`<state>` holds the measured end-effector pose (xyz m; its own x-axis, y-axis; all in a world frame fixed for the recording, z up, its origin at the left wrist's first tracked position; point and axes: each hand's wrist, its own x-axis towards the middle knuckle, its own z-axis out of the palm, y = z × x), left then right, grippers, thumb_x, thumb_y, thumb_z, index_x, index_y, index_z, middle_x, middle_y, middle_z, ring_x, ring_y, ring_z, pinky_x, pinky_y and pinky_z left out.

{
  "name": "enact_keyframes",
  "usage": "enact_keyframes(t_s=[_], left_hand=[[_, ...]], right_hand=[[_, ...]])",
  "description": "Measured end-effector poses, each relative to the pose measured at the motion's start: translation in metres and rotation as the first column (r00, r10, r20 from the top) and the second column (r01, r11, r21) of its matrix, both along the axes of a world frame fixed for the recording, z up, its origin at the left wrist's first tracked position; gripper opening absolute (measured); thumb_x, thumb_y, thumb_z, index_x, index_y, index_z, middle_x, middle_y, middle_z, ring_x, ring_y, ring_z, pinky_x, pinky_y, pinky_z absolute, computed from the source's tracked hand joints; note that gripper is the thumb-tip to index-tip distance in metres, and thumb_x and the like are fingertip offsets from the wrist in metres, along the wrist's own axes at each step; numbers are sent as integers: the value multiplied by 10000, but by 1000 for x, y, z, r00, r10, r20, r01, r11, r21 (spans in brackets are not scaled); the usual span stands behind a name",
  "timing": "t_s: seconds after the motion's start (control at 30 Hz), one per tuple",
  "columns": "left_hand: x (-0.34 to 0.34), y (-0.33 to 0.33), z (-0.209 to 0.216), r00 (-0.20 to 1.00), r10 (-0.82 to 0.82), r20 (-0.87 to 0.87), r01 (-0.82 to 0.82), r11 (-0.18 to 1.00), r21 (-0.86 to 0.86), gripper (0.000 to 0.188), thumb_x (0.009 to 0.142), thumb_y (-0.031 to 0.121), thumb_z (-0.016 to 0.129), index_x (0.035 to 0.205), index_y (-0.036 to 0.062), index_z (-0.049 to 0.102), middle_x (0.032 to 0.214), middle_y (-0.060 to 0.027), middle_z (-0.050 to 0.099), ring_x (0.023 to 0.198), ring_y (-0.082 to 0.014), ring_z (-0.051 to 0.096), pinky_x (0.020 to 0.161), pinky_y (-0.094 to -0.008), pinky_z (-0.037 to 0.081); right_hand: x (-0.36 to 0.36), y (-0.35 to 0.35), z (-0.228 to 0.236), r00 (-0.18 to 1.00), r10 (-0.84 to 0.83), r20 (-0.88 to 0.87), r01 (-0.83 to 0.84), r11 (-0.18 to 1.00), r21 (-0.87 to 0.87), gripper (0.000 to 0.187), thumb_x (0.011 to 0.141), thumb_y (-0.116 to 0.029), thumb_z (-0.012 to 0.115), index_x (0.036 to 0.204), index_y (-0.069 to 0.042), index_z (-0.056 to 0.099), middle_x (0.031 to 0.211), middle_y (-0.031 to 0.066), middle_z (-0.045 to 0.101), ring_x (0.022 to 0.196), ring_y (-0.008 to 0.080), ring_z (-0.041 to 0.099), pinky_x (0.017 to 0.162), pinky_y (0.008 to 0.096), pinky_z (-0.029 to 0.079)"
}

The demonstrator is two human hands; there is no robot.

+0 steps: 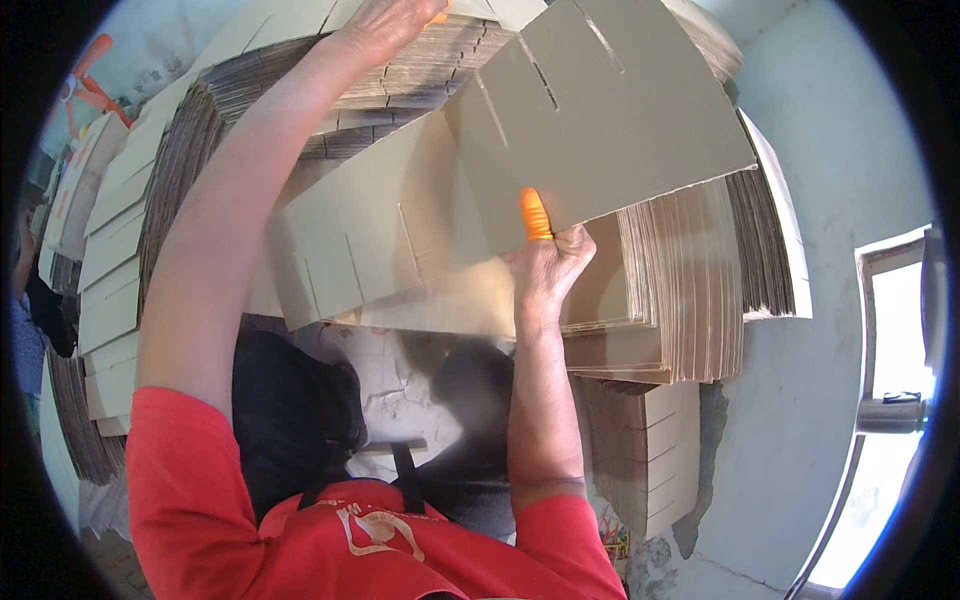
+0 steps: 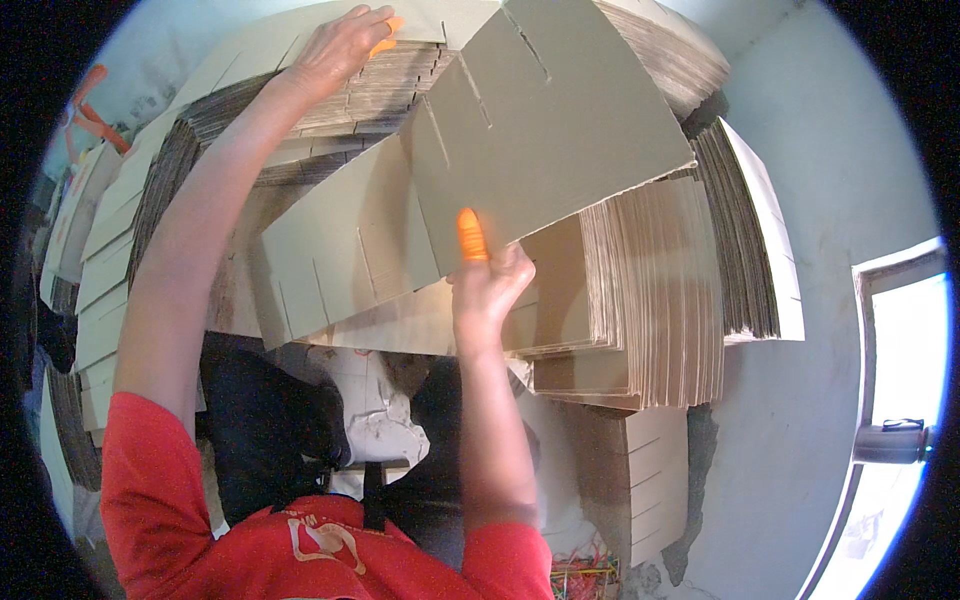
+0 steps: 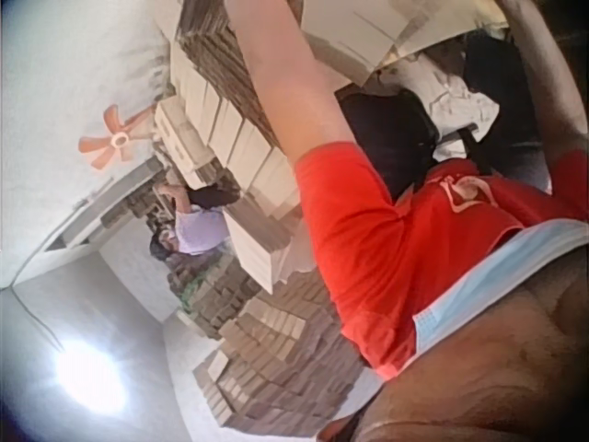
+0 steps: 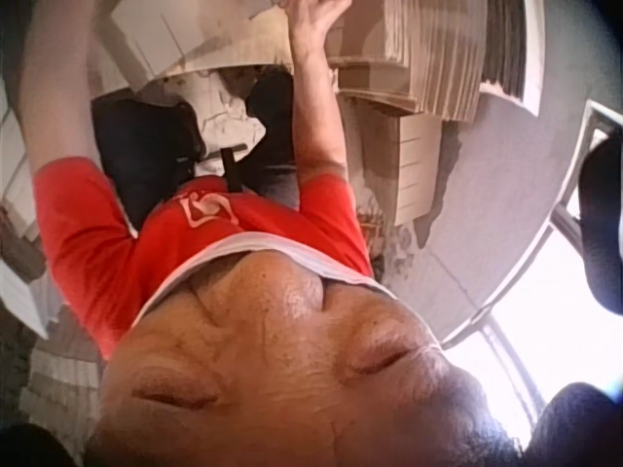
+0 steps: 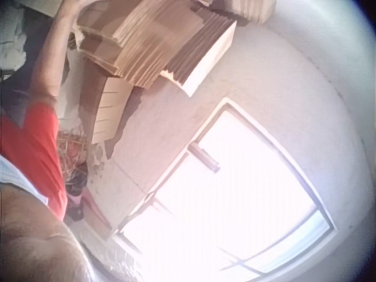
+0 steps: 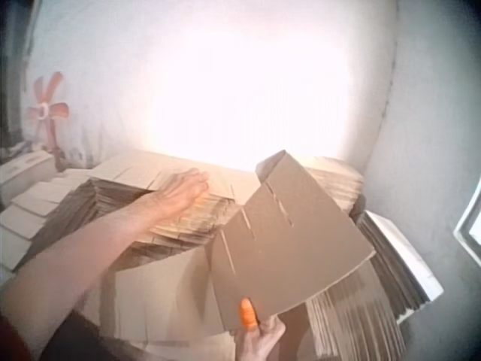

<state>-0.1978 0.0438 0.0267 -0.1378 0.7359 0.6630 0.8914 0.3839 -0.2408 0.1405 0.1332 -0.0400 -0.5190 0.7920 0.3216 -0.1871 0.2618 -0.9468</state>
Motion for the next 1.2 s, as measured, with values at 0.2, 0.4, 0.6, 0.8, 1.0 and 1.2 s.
enact_keyframes(t_s=[0.2, 0.4, 0.6, 0.8, 1.0, 1.2], left_hand=[[57, 5, 23, 924, 12, -381, -73, 987, -146, 272, 761, 26, 611, 1026, -35, 623, 1107, -118, 554, 957, -198, 599, 727, -271, 601], [93, 0, 6, 921, -31, -389, -49, 980, -194, 136, 699, -20, 630, 809, -94, 599, 874, -136, 522, 817, -185, 598, 558, -265, 583], [88, -18, -4, 958, 57, -281, -119, 971, -206, 248, 712, 29, 621, 931, -84, 637, 1225, -167, 542, 897, -217, 611, 663, -280, 604], [124, -28, -15, 934, -96, -345, -10, 956, -293, 264, 702, 41, 641, 936, -79, 662, 1268, -198, 544, 893, -189, 592, 627, -252, 598], [159, -35, -13, 919, -187, -346, 35, 916, -400, 310, 693, 70, 657, 952, -96, 699, 1219, -255, 569, 859, -189, 571, 587, -244, 582], [189, -35, -23, 898, -242, -368, 149, 953, -263, 195, 576, 82, 657, 691, -76, 657, 922, -197, 590, 740, -169, 535, 477, -218, 514]], right_hand=[[-1, 7, -5, 998, -37, -59, 35, 999, -24, 395, 710, 202, 498, 982, 8, 710, 736, 25, 613, 548, 89, 563, 403, 253, 485], [3, 7, -1, 999, -32, -7, 32, 997, -70, 368, 716, 192, 503, 954, 7, 715, 739, 18, 618, 541, 80, 552, 409, 240, 458], [4, 3, 4, 998, 17, -67, -24, 994, -106, 333, 764, 161, 492, 949, 1, 719, 752, 9, 623, 543, 68, 551, 405, 222, 443], [1, 3, 4, 999, 35, -41, -40, 992, -117, 260, 800, 125, 535, 938, 1, 718, 728, 8, 623, 530, 65, 544, 418, 223, 444], [14, 23, 17, 993, 74, 93, -86, 988, 130, 193, 850, 67, 530, 895, 13, 710, 639, 12, 609, 481, 50, 514, 430, 232, 415], [24, 26, 24, 998, -61, -12, 62, 991, 123, 119, 834, 62, 645, 904, 5, 723, 708, -27, 620, 621, 25, 516, 536, 221, 426]])
